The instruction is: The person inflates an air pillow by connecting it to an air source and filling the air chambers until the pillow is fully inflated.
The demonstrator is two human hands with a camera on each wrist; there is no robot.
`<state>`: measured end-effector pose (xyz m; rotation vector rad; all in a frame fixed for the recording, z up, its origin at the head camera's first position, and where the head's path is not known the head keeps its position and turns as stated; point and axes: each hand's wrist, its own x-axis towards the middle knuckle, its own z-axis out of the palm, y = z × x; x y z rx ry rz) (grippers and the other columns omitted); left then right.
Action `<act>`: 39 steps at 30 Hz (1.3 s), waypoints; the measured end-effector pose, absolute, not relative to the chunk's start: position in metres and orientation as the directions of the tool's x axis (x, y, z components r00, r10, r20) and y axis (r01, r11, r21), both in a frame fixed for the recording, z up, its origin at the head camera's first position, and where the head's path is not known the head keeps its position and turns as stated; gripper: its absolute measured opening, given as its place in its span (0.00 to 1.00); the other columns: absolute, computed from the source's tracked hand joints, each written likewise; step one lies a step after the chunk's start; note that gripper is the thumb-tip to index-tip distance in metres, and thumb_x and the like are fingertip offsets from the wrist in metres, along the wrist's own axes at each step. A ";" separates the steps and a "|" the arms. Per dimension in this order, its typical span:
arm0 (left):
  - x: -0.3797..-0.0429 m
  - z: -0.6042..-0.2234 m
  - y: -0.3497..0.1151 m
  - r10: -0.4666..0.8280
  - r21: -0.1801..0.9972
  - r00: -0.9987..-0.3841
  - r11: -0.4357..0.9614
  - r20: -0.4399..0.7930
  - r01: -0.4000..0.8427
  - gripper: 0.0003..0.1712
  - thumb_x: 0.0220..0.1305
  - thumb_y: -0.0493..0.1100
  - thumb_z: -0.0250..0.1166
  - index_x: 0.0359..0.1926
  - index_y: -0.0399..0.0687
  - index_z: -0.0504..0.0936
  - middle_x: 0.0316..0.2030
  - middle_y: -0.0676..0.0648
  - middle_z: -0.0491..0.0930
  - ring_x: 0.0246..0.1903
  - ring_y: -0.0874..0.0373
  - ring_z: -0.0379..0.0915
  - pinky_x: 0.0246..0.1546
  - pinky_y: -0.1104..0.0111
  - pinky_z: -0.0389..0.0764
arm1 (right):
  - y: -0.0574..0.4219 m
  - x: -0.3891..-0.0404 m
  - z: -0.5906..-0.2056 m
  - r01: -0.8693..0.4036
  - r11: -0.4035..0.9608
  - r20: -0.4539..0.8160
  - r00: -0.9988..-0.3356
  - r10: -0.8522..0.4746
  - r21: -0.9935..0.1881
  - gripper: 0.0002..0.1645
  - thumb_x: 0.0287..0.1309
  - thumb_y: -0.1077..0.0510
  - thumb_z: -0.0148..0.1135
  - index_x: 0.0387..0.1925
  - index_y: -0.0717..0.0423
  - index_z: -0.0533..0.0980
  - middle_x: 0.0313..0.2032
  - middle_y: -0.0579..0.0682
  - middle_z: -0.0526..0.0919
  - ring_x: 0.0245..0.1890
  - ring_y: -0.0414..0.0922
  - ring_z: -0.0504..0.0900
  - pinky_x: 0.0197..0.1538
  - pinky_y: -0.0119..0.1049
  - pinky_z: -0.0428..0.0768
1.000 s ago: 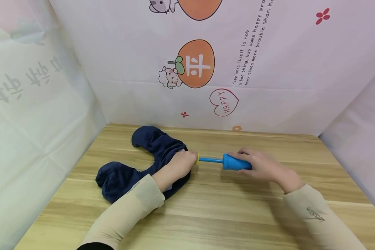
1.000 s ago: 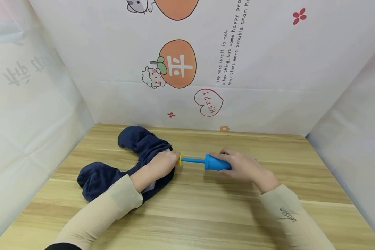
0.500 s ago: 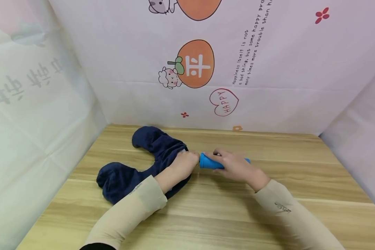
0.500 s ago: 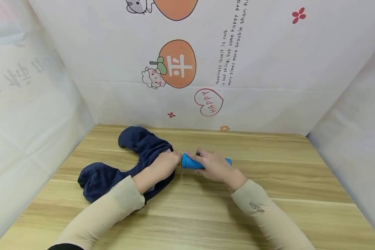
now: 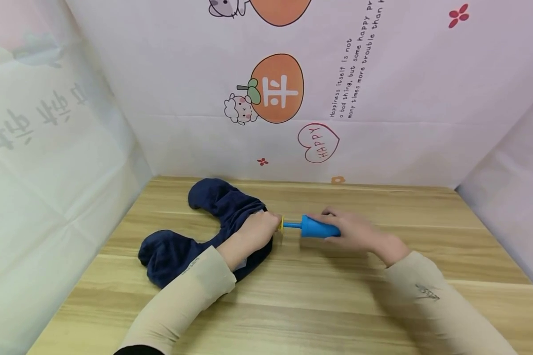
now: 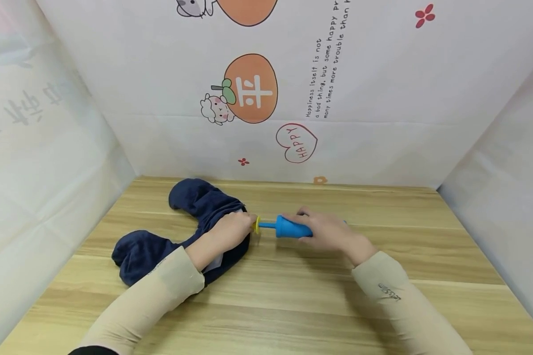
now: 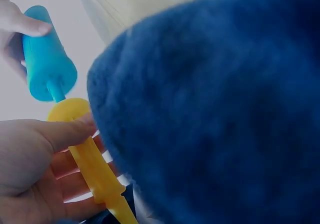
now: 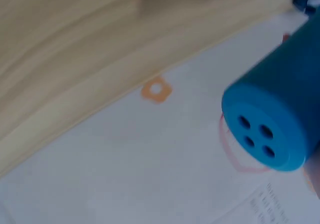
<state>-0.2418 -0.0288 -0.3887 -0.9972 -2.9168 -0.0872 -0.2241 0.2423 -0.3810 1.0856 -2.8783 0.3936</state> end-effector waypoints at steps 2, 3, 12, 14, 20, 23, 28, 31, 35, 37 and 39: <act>-0.242 -0.388 -0.029 0.608 0.058 -0.791 0.789 0.071 0.612 0.03 0.71 0.40 0.67 0.41 0.44 0.84 0.35 0.47 0.85 0.31 0.55 0.81 0.29 0.68 0.78 | 0.255 -0.224 -0.377 -0.632 0.733 0.099 -0.770 -0.630 -0.252 0.41 0.58 0.55 0.77 0.72 0.50 0.72 0.56 0.60 0.77 0.47 0.56 0.81 0.48 0.54 0.83; -0.242 -0.388 -0.030 0.607 0.067 -0.792 0.789 0.069 0.610 0.03 0.71 0.40 0.67 0.41 0.44 0.84 0.35 0.47 0.85 0.31 0.55 0.82 0.29 0.68 0.78 | 0.261 -0.224 -0.375 -0.619 0.738 0.085 -0.778 -0.622 -0.269 0.41 0.57 0.55 0.78 0.72 0.50 0.72 0.56 0.60 0.77 0.47 0.56 0.80 0.48 0.55 0.83; -0.242 -0.392 -0.032 0.629 0.085 -0.766 0.763 0.133 0.641 0.05 0.68 0.39 0.70 0.40 0.42 0.83 0.35 0.46 0.85 0.32 0.54 0.83 0.30 0.67 0.81 | 0.273 -0.217 -0.364 -0.592 0.769 0.083 -0.802 -0.592 -0.242 0.41 0.54 0.57 0.79 0.69 0.50 0.75 0.57 0.60 0.80 0.49 0.59 0.82 0.49 0.57 0.83; -0.243 -0.392 -0.032 0.631 0.092 -0.761 0.758 0.149 0.646 0.05 0.67 0.39 0.71 0.39 0.42 0.84 0.34 0.46 0.85 0.31 0.54 0.82 0.29 0.68 0.80 | 0.265 -0.217 -0.363 -0.633 0.751 0.116 -0.773 -0.623 -0.187 0.40 0.54 0.58 0.79 0.69 0.52 0.75 0.56 0.60 0.81 0.49 0.58 0.83 0.48 0.56 0.83; -0.247 -0.390 -0.030 0.618 0.111 -0.771 0.765 0.151 0.635 0.05 0.68 0.39 0.70 0.37 0.41 0.84 0.30 0.46 0.84 0.26 0.56 0.79 0.25 0.69 0.74 | 0.236 -0.223 -0.366 -0.726 0.685 0.217 -0.678 -0.702 -0.052 0.42 0.52 0.58 0.81 0.68 0.56 0.75 0.54 0.58 0.82 0.45 0.56 0.86 0.46 0.52 0.85; -0.248 -0.388 -0.027 0.614 0.095 -0.776 0.772 0.142 0.629 0.04 0.69 0.39 0.69 0.38 0.42 0.84 0.28 0.47 0.82 0.24 0.57 0.76 0.24 0.69 0.72 | 0.222 -0.228 -0.372 -0.753 0.657 0.243 -0.643 -0.726 -0.031 0.43 0.52 0.57 0.81 0.69 0.57 0.74 0.55 0.59 0.81 0.46 0.56 0.86 0.47 0.51 0.85; -0.247 -0.387 -0.025 0.616 0.074 -0.779 0.777 0.121 0.626 0.05 0.72 0.37 0.66 0.36 0.43 0.84 0.21 0.50 0.76 0.22 0.58 0.74 0.23 0.68 0.69 | 0.206 -0.234 -0.382 -0.776 0.628 0.247 -0.622 -0.743 -0.063 0.43 0.55 0.57 0.79 0.70 0.57 0.73 0.56 0.60 0.80 0.48 0.56 0.85 0.50 0.51 0.84; -0.246 -0.387 -0.026 0.608 0.080 -0.787 0.784 0.105 0.616 0.06 0.73 0.36 0.64 0.35 0.44 0.84 0.19 0.51 0.73 0.21 0.59 0.71 0.23 0.68 0.68 | 0.203 -0.234 -0.385 -0.781 0.617 0.253 -0.618 -0.744 -0.095 0.42 0.55 0.56 0.79 0.70 0.57 0.73 0.56 0.60 0.81 0.48 0.56 0.85 0.50 0.51 0.84; -0.245 -0.389 -0.028 0.605 0.099 -0.791 0.785 0.094 0.612 0.04 0.73 0.36 0.64 0.40 0.43 0.85 0.25 0.49 0.80 0.23 0.59 0.75 0.23 0.69 0.69 | 0.206 -0.235 -0.388 -0.783 0.612 0.255 -0.617 -0.744 -0.111 0.42 0.55 0.54 0.79 0.70 0.56 0.73 0.56 0.59 0.81 0.47 0.55 0.85 0.48 0.50 0.84; -0.244 -0.390 -0.029 0.606 0.106 -0.790 0.783 0.095 0.613 0.04 0.73 0.37 0.64 0.42 0.43 0.86 0.29 0.48 0.83 0.25 0.58 0.78 0.24 0.70 0.71 | 0.211 -0.235 -0.388 -0.775 0.623 0.241 -0.629 -0.739 -0.110 0.42 0.57 0.53 0.78 0.71 0.54 0.73 0.57 0.59 0.81 0.48 0.54 0.85 0.48 0.50 0.84; -0.244 -0.391 -0.031 0.601 0.119 -0.793 0.784 0.096 0.609 0.04 0.73 0.37 0.65 0.42 0.43 0.85 0.33 0.46 0.85 0.27 0.57 0.80 0.25 0.70 0.73 | 0.217 -0.234 -0.388 -0.761 0.638 0.220 -0.646 -0.731 -0.115 0.41 0.57 0.54 0.78 0.71 0.53 0.72 0.58 0.58 0.81 0.49 0.55 0.85 0.49 0.51 0.84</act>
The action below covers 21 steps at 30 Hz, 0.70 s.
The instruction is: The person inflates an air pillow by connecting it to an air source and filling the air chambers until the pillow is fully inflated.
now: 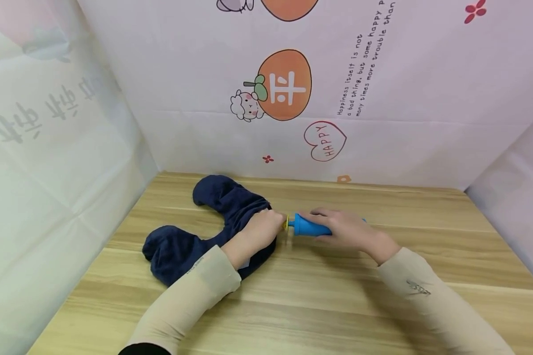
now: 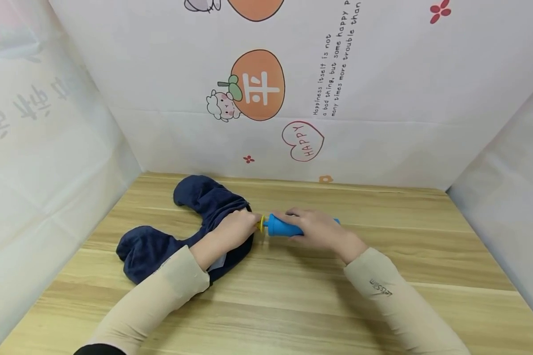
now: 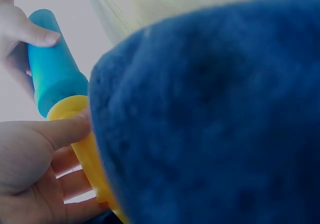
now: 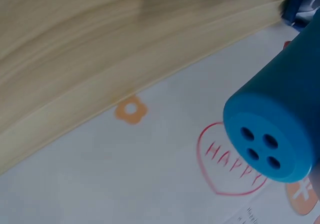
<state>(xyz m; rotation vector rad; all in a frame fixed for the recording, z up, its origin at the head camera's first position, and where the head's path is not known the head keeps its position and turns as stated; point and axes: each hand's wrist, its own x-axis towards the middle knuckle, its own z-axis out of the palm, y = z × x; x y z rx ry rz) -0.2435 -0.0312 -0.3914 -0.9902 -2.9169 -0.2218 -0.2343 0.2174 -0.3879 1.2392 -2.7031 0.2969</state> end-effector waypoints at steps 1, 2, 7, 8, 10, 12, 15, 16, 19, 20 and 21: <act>-0.244 -0.392 -0.031 0.601 0.122 -0.793 0.784 0.100 0.609 0.03 0.73 0.37 0.65 0.42 0.43 0.85 0.34 0.46 0.85 0.28 0.56 0.80 0.26 0.70 0.74 | 0.222 -0.234 -0.387 -0.753 0.647 0.206 -0.657 -0.726 -0.120 0.41 0.58 0.54 0.77 0.71 0.52 0.72 0.58 0.58 0.80 0.49 0.55 0.85 0.49 0.51 0.84; -0.244 -0.393 -0.031 0.598 0.129 -0.795 0.785 0.099 0.606 0.03 0.72 0.37 0.66 0.42 0.43 0.85 0.34 0.46 0.85 0.29 0.56 0.81 0.27 0.69 0.75 | 0.228 -0.233 -0.385 -0.745 0.655 0.191 -0.667 -0.721 -0.126 0.41 0.58 0.54 0.77 0.71 0.52 0.72 0.59 0.58 0.80 0.50 0.56 0.84 0.49 0.52 0.84; -0.244 -0.395 -0.034 0.584 0.151 -0.807 0.793 0.084 0.590 0.05 0.69 0.40 0.69 0.42 0.44 0.85 0.36 0.47 0.85 0.33 0.54 0.82 0.30 0.67 0.79 | 0.251 -0.227 -0.376 -0.737 0.663 0.156 -0.676 -0.720 -0.133 0.40 0.59 0.55 0.76 0.72 0.52 0.72 0.59 0.59 0.80 0.51 0.58 0.84 0.49 0.55 0.83; -0.244 -0.395 -0.035 0.582 0.153 -0.809 0.795 0.082 0.588 0.05 0.69 0.40 0.69 0.42 0.44 0.85 0.36 0.47 0.85 0.33 0.54 0.83 0.30 0.67 0.80 | 0.254 -0.226 -0.374 -0.738 0.662 0.157 -0.674 -0.721 -0.128 0.40 0.59 0.56 0.76 0.71 0.53 0.72 0.59 0.59 0.80 0.51 0.59 0.84 0.50 0.56 0.83; -0.245 -0.394 -0.036 0.585 0.161 -0.807 0.791 0.085 0.590 0.06 0.68 0.40 0.70 0.43 0.44 0.85 0.37 0.47 0.85 0.34 0.53 0.83 0.32 0.66 0.81 | 0.259 -0.224 -0.369 -0.740 0.664 0.163 -0.672 -0.722 -0.111 0.40 0.58 0.56 0.77 0.71 0.54 0.72 0.58 0.60 0.81 0.51 0.59 0.84 0.50 0.56 0.83; -0.245 -0.393 -0.036 0.586 0.169 -0.806 0.788 0.088 0.592 0.06 0.68 0.40 0.70 0.42 0.44 0.85 0.36 0.47 0.85 0.34 0.54 0.83 0.31 0.67 0.81 | 0.260 -0.222 -0.366 -0.738 0.668 0.164 -0.674 -0.721 -0.096 0.41 0.57 0.56 0.78 0.70 0.54 0.73 0.58 0.61 0.81 0.51 0.60 0.84 0.50 0.56 0.83; -0.244 -0.391 -0.035 0.592 0.178 -0.801 0.781 0.091 0.598 0.05 0.68 0.40 0.70 0.41 0.43 0.84 0.35 0.47 0.85 0.33 0.54 0.83 0.30 0.68 0.81 | 0.255 -0.220 -0.364 -0.744 0.664 0.174 -0.666 -0.726 -0.075 0.41 0.56 0.56 0.78 0.70 0.55 0.73 0.57 0.61 0.81 0.50 0.60 0.85 0.49 0.56 0.83; -0.243 -0.390 -0.034 0.594 0.173 -0.799 0.781 0.093 0.600 0.06 0.68 0.40 0.70 0.40 0.43 0.84 0.35 0.47 0.85 0.32 0.54 0.83 0.30 0.68 0.80 | 0.252 -0.220 -0.365 -0.748 0.660 0.177 -0.660 -0.730 -0.068 0.41 0.56 0.57 0.78 0.70 0.56 0.73 0.57 0.62 0.81 0.50 0.60 0.85 0.49 0.55 0.83; -0.241 -0.390 -0.031 0.597 0.139 -0.796 0.783 0.103 0.606 0.07 0.67 0.41 0.71 0.40 0.43 0.84 0.35 0.46 0.86 0.32 0.55 0.84 0.30 0.68 0.81 | 0.240 -0.222 -0.368 -0.767 0.642 0.193 -0.634 -0.749 -0.029 0.41 0.56 0.58 0.78 0.70 0.56 0.73 0.58 0.62 0.81 0.51 0.60 0.85 0.50 0.54 0.83; -0.241 -0.390 -0.030 0.600 0.124 -0.793 0.783 0.107 0.610 0.07 0.67 0.41 0.71 0.41 0.43 0.85 0.35 0.46 0.86 0.33 0.54 0.84 0.31 0.68 0.82 | 0.235 -0.223 -0.370 -0.771 0.637 0.199 -0.627 -0.754 -0.016 0.41 0.56 0.58 0.78 0.70 0.56 0.73 0.58 0.62 0.81 0.51 0.59 0.85 0.50 0.54 0.83; -0.241 -0.390 -0.029 0.603 0.110 -0.789 0.782 0.114 0.613 0.07 0.67 0.41 0.71 0.41 0.43 0.85 0.36 0.46 0.87 0.33 0.54 0.84 0.31 0.67 0.82 | 0.230 -0.224 -0.372 -0.777 0.629 0.208 -0.616 -0.759 -0.007 0.41 0.56 0.58 0.78 0.70 0.57 0.73 0.58 0.62 0.82 0.51 0.59 0.85 0.51 0.54 0.83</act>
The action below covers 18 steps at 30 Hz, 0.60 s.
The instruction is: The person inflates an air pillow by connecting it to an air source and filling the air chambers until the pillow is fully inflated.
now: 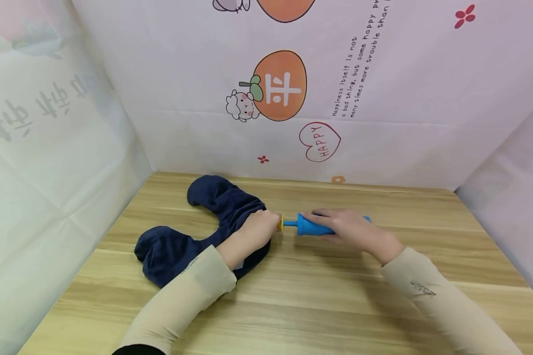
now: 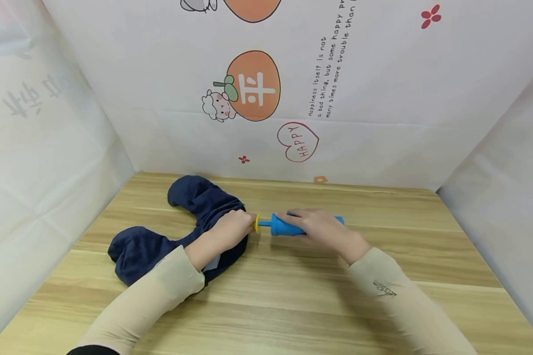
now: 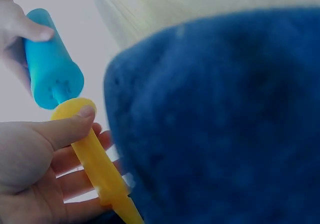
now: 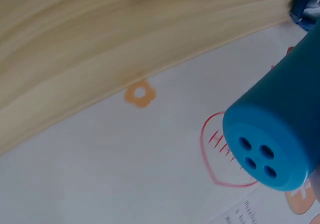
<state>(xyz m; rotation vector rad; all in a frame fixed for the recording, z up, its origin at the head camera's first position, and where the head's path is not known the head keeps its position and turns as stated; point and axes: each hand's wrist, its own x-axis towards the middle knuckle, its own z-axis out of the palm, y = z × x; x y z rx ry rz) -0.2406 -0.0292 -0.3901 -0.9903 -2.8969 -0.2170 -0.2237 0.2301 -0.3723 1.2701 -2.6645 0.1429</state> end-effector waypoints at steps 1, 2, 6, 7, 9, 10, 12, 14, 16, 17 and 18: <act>-0.240 -0.390 -0.029 0.606 0.095 -0.786 0.781 0.118 0.617 0.06 0.67 0.40 0.70 0.41 0.42 0.86 0.36 0.46 0.87 0.34 0.54 0.84 0.31 0.67 0.82 | 0.225 -0.225 -0.375 -0.783 0.622 0.217 -0.607 -0.765 0.002 0.41 0.56 0.58 0.78 0.70 0.57 0.73 0.58 0.61 0.82 0.51 0.58 0.85 0.51 0.53 0.83; -0.240 -0.391 -0.029 0.609 0.088 -0.784 0.780 0.119 0.619 0.05 0.68 0.39 0.70 0.42 0.42 0.86 0.36 0.46 0.87 0.34 0.54 0.85 0.31 0.67 0.82 | 0.220 -0.227 -0.377 -0.789 0.615 0.225 -0.597 -0.770 0.010 0.40 0.56 0.57 0.78 0.70 0.57 0.73 0.57 0.61 0.82 0.51 0.58 0.85 0.51 0.53 0.83; -0.241 -0.393 -0.029 0.610 0.090 -0.785 0.780 0.106 0.619 0.04 0.70 0.33 0.66 0.41 0.42 0.87 0.32 0.46 0.85 0.29 0.55 0.82 0.27 0.68 0.77 | 0.204 -0.231 -0.383 -0.803 0.596 0.231 -0.585 -0.777 -0.030 0.40 0.59 0.55 0.77 0.71 0.57 0.72 0.58 0.61 0.81 0.52 0.57 0.85 0.53 0.52 0.82; -0.241 -0.393 -0.030 0.608 0.099 -0.788 0.782 0.098 0.616 0.05 0.71 0.32 0.65 0.41 0.42 0.87 0.30 0.47 0.84 0.28 0.56 0.81 0.26 0.68 0.75 | 0.202 -0.232 -0.384 -0.802 0.596 0.224 -0.590 -0.776 -0.048 0.40 0.59 0.55 0.76 0.71 0.56 0.72 0.58 0.61 0.81 0.53 0.57 0.84 0.53 0.52 0.82; -0.242 -0.394 -0.030 0.604 0.111 -0.792 0.784 0.089 0.611 0.05 0.71 0.33 0.65 0.41 0.42 0.86 0.29 0.47 0.83 0.27 0.56 0.80 0.26 0.68 0.74 | 0.200 -0.232 -0.384 -0.792 0.604 0.209 -0.608 -0.766 -0.091 0.40 0.60 0.54 0.75 0.72 0.55 0.71 0.60 0.62 0.80 0.54 0.58 0.84 0.54 0.53 0.82; -0.242 -0.394 -0.030 0.604 0.115 -0.792 0.784 0.085 0.610 0.04 0.71 0.33 0.65 0.41 0.43 0.86 0.29 0.47 0.83 0.28 0.56 0.80 0.27 0.68 0.74 | 0.200 -0.232 -0.384 -0.784 0.611 0.201 -0.619 -0.759 -0.108 0.40 0.60 0.54 0.75 0.72 0.55 0.71 0.60 0.62 0.80 0.54 0.59 0.83 0.54 0.53 0.82; -0.242 -0.393 -0.029 0.607 0.117 -0.791 0.782 0.079 0.612 0.05 0.72 0.34 0.65 0.43 0.43 0.87 0.33 0.47 0.85 0.31 0.55 0.82 0.30 0.67 0.78 | 0.202 -0.231 -0.383 -0.767 0.626 0.180 -0.641 -0.746 -0.137 0.40 0.61 0.54 0.75 0.72 0.55 0.71 0.61 0.63 0.79 0.55 0.60 0.83 0.53 0.54 0.82; -0.241 -0.393 -0.029 0.610 0.108 -0.788 0.781 0.077 0.615 0.05 0.71 0.36 0.66 0.44 0.43 0.87 0.36 0.46 0.87 0.34 0.55 0.84 0.33 0.66 0.80 | 0.206 -0.230 -0.383 -0.750 0.642 0.157 -0.661 -0.734 -0.157 0.40 0.62 0.53 0.74 0.73 0.54 0.70 0.62 0.63 0.78 0.56 0.60 0.82 0.53 0.55 0.82; -0.241 -0.392 -0.029 0.610 0.104 -0.789 0.782 0.074 0.615 0.04 0.71 0.37 0.66 0.43 0.43 0.86 0.38 0.47 0.87 0.35 0.55 0.84 0.34 0.66 0.81 | 0.213 -0.229 -0.383 -0.736 0.656 0.140 -0.676 -0.724 -0.167 0.41 0.63 0.52 0.73 0.74 0.53 0.69 0.63 0.63 0.77 0.57 0.61 0.81 0.54 0.55 0.82; -0.240 -0.392 -0.029 0.610 0.102 -0.789 0.782 0.074 0.615 0.04 0.71 0.38 0.66 0.43 0.43 0.86 0.37 0.47 0.87 0.34 0.55 0.83 0.33 0.66 0.81 | 0.217 -0.228 -0.383 -0.731 0.660 0.134 -0.681 -0.719 -0.174 0.41 0.63 0.53 0.73 0.74 0.53 0.69 0.63 0.64 0.77 0.58 0.61 0.81 0.54 0.56 0.81; -0.240 -0.392 -0.029 0.609 0.101 -0.790 0.784 0.073 0.613 0.04 0.71 0.39 0.67 0.41 0.44 0.86 0.37 0.47 0.87 0.33 0.56 0.83 0.33 0.66 0.80 | 0.221 -0.228 -0.383 -0.727 0.663 0.130 -0.685 -0.717 -0.179 0.41 0.62 0.53 0.74 0.74 0.53 0.69 0.63 0.64 0.77 0.58 0.62 0.81 0.54 0.56 0.81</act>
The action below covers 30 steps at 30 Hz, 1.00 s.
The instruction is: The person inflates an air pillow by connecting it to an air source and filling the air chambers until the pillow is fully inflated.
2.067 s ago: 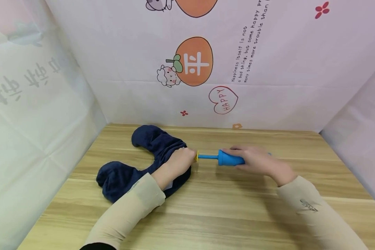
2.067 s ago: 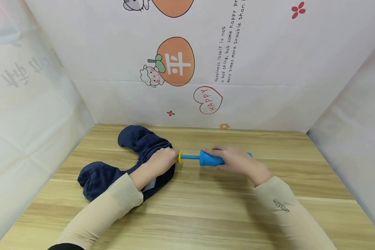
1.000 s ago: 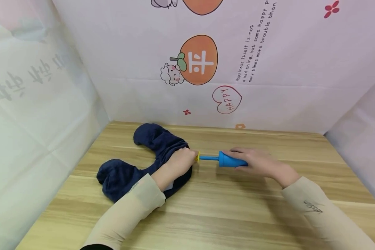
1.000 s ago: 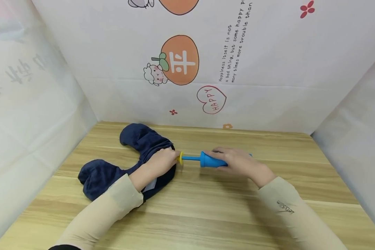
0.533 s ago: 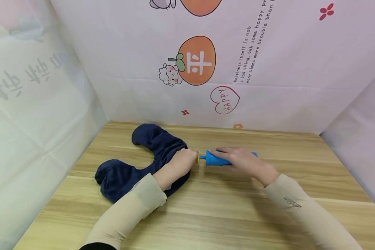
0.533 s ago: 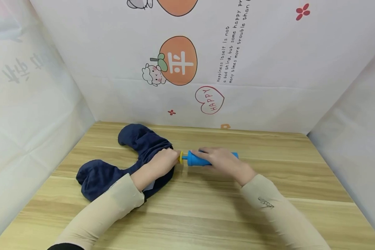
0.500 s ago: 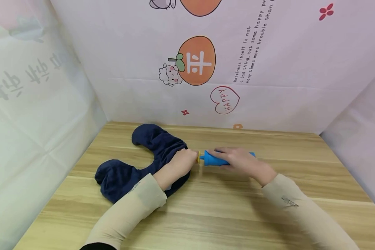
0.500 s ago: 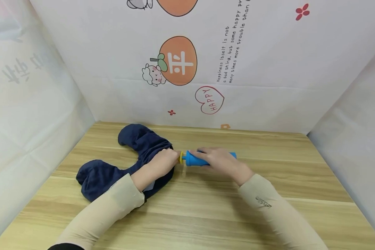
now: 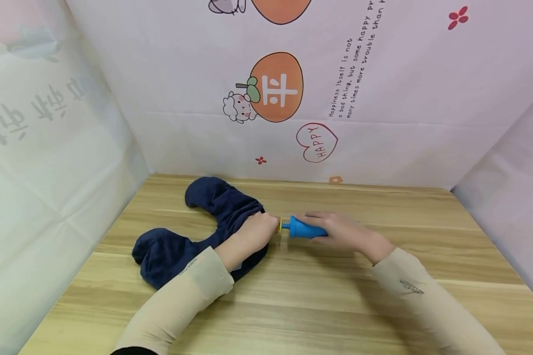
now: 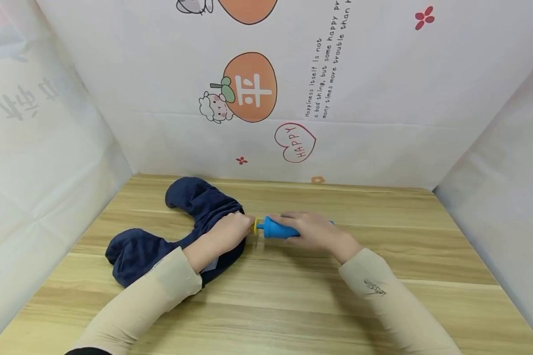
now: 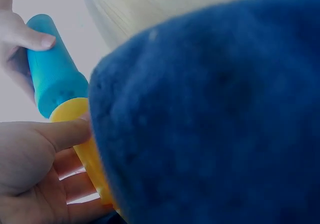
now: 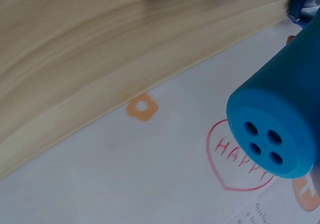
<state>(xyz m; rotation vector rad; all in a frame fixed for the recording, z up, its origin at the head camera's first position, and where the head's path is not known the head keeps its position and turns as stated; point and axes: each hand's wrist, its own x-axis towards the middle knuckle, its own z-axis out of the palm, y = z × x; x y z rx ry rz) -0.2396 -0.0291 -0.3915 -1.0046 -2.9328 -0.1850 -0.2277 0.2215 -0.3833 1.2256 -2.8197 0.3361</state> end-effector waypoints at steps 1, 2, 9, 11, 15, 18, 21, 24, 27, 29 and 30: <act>-0.239 -0.391 -0.029 0.607 0.103 -0.791 0.785 0.070 0.611 0.04 0.71 0.39 0.67 0.40 0.44 0.85 0.35 0.47 0.86 0.31 0.56 0.82 0.31 0.66 0.79 | 0.226 -0.227 -0.383 -0.724 0.664 0.128 -0.688 -0.714 -0.187 0.41 0.62 0.53 0.74 0.74 0.54 0.69 0.63 0.65 0.77 0.58 0.63 0.81 0.54 0.57 0.81; -0.239 -0.391 -0.030 0.606 0.107 -0.793 0.786 0.068 0.609 0.04 0.71 0.39 0.67 0.39 0.44 0.85 0.34 0.47 0.86 0.30 0.57 0.81 0.30 0.67 0.78 | 0.231 -0.226 -0.384 -0.721 0.664 0.127 -0.690 -0.712 -0.197 0.41 0.62 0.53 0.74 0.74 0.54 0.69 0.63 0.65 0.77 0.58 0.63 0.80 0.55 0.57 0.80; -0.239 -0.394 -0.032 0.606 0.098 -0.793 0.787 0.060 0.609 0.04 0.71 0.39 0.67 0.38 0.44 0.85 0.32 0.47 0.85 0.30 0.56 0.80 0.33 0.64 0.78 | 0.261 -0.215 -0.386 -0.694 0.677 0.127 -0.716 -0.687 -0.246 0.42 0.60 0.53 0.75 0.73 0.56 0.70 0.62 0.65 0.77 0.57 0.63 0.81 0.54 0.58 0.81; -0.238 -0.395 -0.031 0.610 0.090 -0.790 0.785 0.066 0.613 0.04 0.71 0.39 0.67 0.38 0.44 0.85 0.33 0.47 0.85 0.32 0.55 0.81 0.37 0.62 0.80 | 0.265 -0.212 -0.385 -0.681 0.686 0.122 -0.727 -0.676 -0.257 0.42 0.59 0.54 0.76 0.72 0.56 0.70 0.62 0.64 0.78 0.56 0.62 0.82 0.54 0.57 0.81; -0.235 -0.394 -0.029 0.623 0.079 -0.779 0.775 0.075 0.627 0.03 0.70 0.38 0.68 0.36 0.43 0.85 0.34 0.46 0.86 0.34 0.53 0.83 0.43 0.58 0.81 | 0.259 -0.207 -0.383 -0.682 0.690 0.119 -0.727 -0.676 -0.243 0.41 0.60 0.54 0.76 0.72 0.57 0.70 0.62 0.63 0.78 0.55 0.61 0.82 0.53 0.56 0.81; -0.232 -0.393 -0.027 0.627 0.055 -0.775 0.774 0.074 0.631 0.03 0.69 0.35 0.68 0.35 0.43 0.85 0.33 0.45 0.86 0.32 0.54 0.83 0.42 0.59 0.81 | 0.245 -0.205 -0.383 -0.688 0.694 0.115 -0.722 -0.682 -0.212 0.41 0.61 0.52 0.74 0.72 0.56 0.70 0.62 0.64 0.78 0.55 0.61 0.82 0.53 0.57 0.81; -0.231 -0.391 -0.025 0.622 0.012 -0.780 0.781 0.068 0.624 0.04 0.69 0.32 0.67 0.37 0.43 0.86 0.33 0.46 0.86 0.32 0.54 0.83 0.43 0.59 0.82 | 0.229 -0.205 -0.383 -0.685 0.701 0.108 -0.726 -0.679 -0.199 0.41 0.63 0.50 0.73 0.73 0.56 0.70 0.63 0.63 0.78 0.57 0.61 0.82 0.54 0.56 0.81; -0.231 -0.391 -0.023 0.608 -0.005 -0.792 0.794 0.049 0.608 0.07 0.69 0.30 0.65 0.40 0.43 0.87 0.34 0.46 0.86 0.33 0.53 0.83 0.46 0.58 0.82 | 0.214 -0.208 -0.385 -0.690 0.697 0.110 -0.722 -0.683 -0.197 0.41 0.64 0.50 0.72 0.74 0.56 0.68 0.64 0.64 0.77 0.59 0.61 0.80 0.55 0.55 0.80; -0.232 -0.390 -0.021 0.584 0.004 -0.812 0.812 0.011 0.584 0.10 0.70 0.28 0.63 0.43 0.44 0.87 0.34 0.46 0.86 0.33 0.52 0.83 0.52 0.56 0.81 | 0.203 -0.212 -0.387 -0.698 0.686 0.118 -0.713 -0.691 -0.206 0.41 0.64 0.51 0.72 0.74 0.56 0.67 0.64 0.64 0.76 0.60 0.60 0.80 0.56 0.55 0.80; -0.232 -0.389 -0.020 0.573 0.012 -0.819 0.819 -0.008 0.573 0.10 0.70 0.28 0.63 0.43 0.44 0.87 0.33 0.47 0.85 0.33 0.52 0.83 0.53 0.56 0.81 | 0.200 -0.213 -0.388 -0.699 0.682 0.117 -0.712 -0.693 -0.212 0.41 0.64 0.51 0.72 0.75 0.56 0.67 0.64 0.64 0.76 0.60 0.61 0.79 0.56 0.55 0.80; -0.232 -0.389 -0.019 0.571 0.014 -0.821 0.821 -0.014 0.571 0.10 0.70 0.28 0.63 0.43 0.45 0.87 0.33 0.47 0.85 0.33 0.52 0.83 0.52 0.57 0.81 | 0.200 -0.213 -0.388 -0.699 0.681 0.117 -0.711 -0.693 -0.218 0.41 0.64 0.52 0.72 0.75 0.56 0.67 0.64 0.64 0.76 0.60 0.61 0.79 0.56 0.55 0.80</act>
